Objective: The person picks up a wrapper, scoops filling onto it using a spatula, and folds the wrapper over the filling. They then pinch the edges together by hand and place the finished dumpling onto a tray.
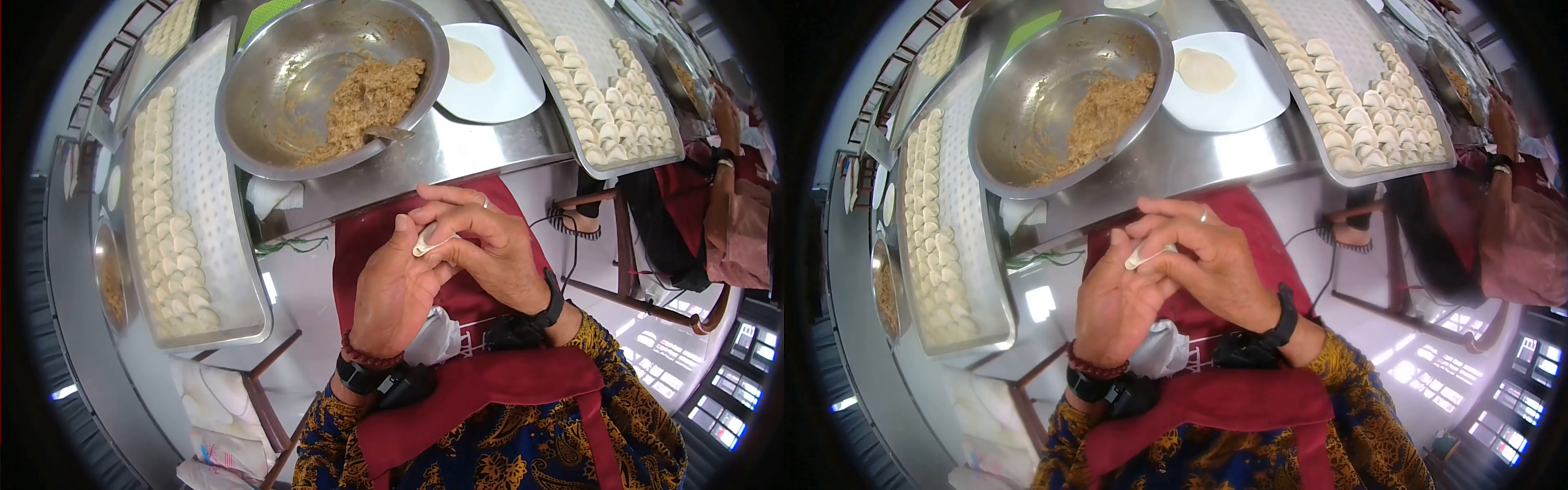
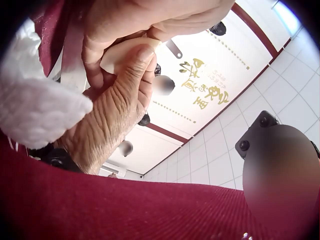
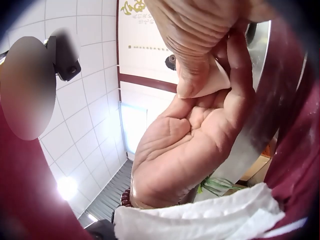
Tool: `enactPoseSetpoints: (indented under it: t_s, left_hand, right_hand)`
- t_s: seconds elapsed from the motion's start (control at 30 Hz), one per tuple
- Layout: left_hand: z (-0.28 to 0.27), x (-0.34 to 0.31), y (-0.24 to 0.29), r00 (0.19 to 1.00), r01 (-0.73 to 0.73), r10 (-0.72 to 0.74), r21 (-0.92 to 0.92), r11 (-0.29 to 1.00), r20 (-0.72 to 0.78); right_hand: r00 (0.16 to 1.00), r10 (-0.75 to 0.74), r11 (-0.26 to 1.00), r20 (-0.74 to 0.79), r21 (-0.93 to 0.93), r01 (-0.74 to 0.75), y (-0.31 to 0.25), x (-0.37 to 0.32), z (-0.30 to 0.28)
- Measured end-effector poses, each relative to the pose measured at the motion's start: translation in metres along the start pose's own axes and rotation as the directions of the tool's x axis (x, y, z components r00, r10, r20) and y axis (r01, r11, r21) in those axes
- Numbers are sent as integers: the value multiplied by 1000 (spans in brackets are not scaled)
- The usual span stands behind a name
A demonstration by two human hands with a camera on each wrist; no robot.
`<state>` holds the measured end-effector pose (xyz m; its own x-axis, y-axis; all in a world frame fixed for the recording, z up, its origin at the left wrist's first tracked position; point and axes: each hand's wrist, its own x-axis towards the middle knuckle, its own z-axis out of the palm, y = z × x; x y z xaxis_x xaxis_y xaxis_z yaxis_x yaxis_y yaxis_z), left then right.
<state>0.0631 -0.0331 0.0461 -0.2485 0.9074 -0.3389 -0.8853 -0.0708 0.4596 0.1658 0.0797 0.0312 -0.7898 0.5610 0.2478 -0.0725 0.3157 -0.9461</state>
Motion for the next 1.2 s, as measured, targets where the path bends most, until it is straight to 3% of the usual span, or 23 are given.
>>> enactPoseSetpoints:
  t_s: [0.13, 0.37, 0.43, 0.53, 0.6, 0.73, 0.8, 0.93, 1.0, 1.13, 1.2]
  left_hand:
    - [1, 0, 1, 1000, -6, 6, 70, 998, 0]
    - [-2, 1, -1, 997, 14, -4, 127, 992, -79]
    - [-3, 1, 1, 996, 50, -46, 54, 997, -74]
    - [2, 2, 3, 999, 11, -12, -7, 1000, -47]
    - [2, 1, 4, 1000, 7, -7, -5, 1000, -25]
    - [2, 3, 3, 1000, 21, -21, 11, 1000, 10]
    - [5, 2, 5, 1000, 28, -28, 10, 1000, 7]
    - [4, 2, 5, 999, 33, -33, 9, 999, 14]
    - [4, 1, 5, 1000, 29, -30, -17, 999, -11]
    - [4, -1, 6, 998, 25, -27, -43, 999, -52]
    - [2, -1, 5, 999, 28, -29, -37, 999, -33]
  right_hand:
    - [999, -41, 999, 25, -28, 42, -1, -1, -1]
    - [992, 112, 994, 57, 11, -113, -5, -3, -1]
    - [991, 118, 993, 68, -21, -117, -8, -2, -2]
    - [985, 158, 983, 73, 86, -164, -8, 0, -1]
    - [991, -10, 1000, 133, -8, 11, -2, 1, -3]
    - [994, -32, 999, 104, 45, 28, 0, -1, -2]
    - [996, 48, 988, 72, 141, -58, -1, -2, -1]
    - [997, 48, 988, 61, 143, -57, -2, -2, -2]
    - [996, -10, 1000, 87, 19, 9, -1, -1, -4]
    - [996, 26, 1000, 90, -6, -26, -4, 0, -4]
    - [992, -31, 995, 120, -88, 42, -8, 3, -3]
